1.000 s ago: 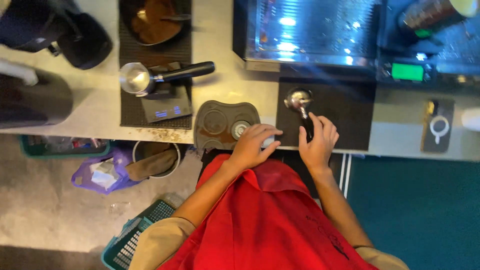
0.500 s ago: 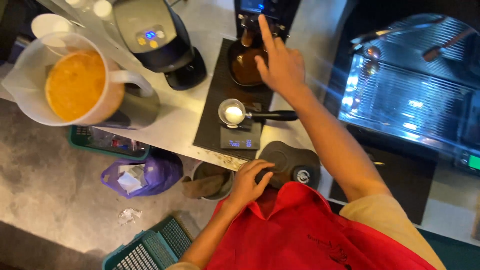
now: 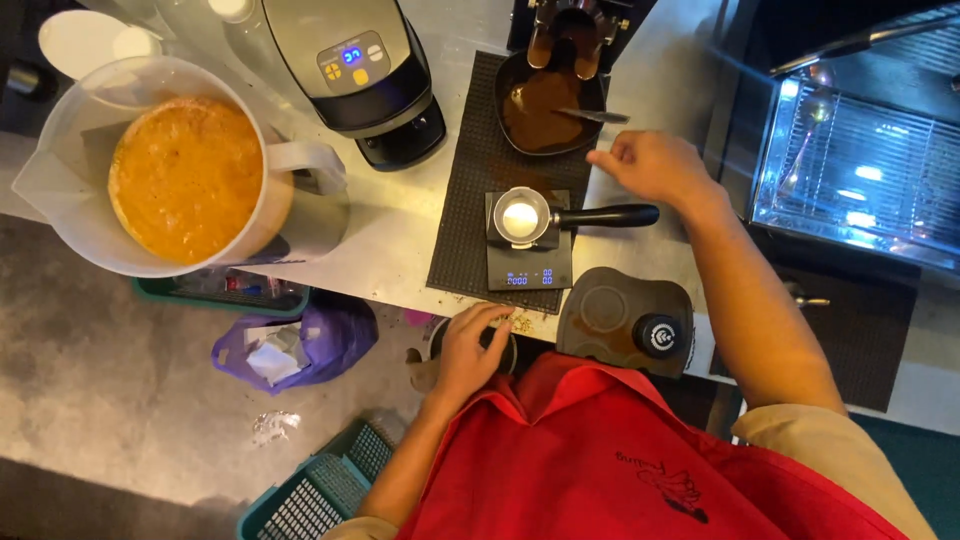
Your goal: A barista prepares espresso by weighing coffee grounds, tamping them into a portafilter, and using an espresso machine.
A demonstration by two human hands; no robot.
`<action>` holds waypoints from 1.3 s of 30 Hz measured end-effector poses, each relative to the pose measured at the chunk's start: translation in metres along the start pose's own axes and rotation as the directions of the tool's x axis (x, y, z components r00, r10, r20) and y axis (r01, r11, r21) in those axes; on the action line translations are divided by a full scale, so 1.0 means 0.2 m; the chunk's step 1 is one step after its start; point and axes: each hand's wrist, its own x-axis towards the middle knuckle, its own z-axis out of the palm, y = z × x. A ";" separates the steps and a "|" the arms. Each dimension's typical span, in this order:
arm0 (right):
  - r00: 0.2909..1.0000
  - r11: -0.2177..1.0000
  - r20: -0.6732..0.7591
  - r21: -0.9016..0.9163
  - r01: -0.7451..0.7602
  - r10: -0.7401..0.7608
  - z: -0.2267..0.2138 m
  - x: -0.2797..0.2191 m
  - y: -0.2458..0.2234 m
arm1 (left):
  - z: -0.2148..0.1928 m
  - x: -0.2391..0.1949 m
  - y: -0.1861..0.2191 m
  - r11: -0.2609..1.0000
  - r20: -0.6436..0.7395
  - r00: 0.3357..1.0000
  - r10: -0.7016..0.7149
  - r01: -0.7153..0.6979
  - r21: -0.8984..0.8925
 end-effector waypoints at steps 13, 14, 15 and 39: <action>0.985 0.957 -0.068 0.257 -0.136 0.159 0.26 0.42 0.23 | -0.11 0.46 -0.36 0.980 -0.342 0.940 -0.025 0.090 0.175; 0.990 0.981 -0.066 0.159 -0.111 0.123 0.23 0.37 0.20 | -0.09 0.49 -0.39 0.976 -0.369 0.929 -0.009 0.088 0.198; 0.994 0.995 -0.060 0.061 -0.083 0.086 0.19 0.31 0.16 | -0.08 0.52 -0.41 0.971 -0.396 0.918 0.008 0.087 0.221; 0.912 0.978 -0.376 -0.180 0.104 -0.166 0.25 0.29 0.24 | 0.02 0.56 -0.53 0.881 -0.438 0.892 0.107 0.119 0.457</action>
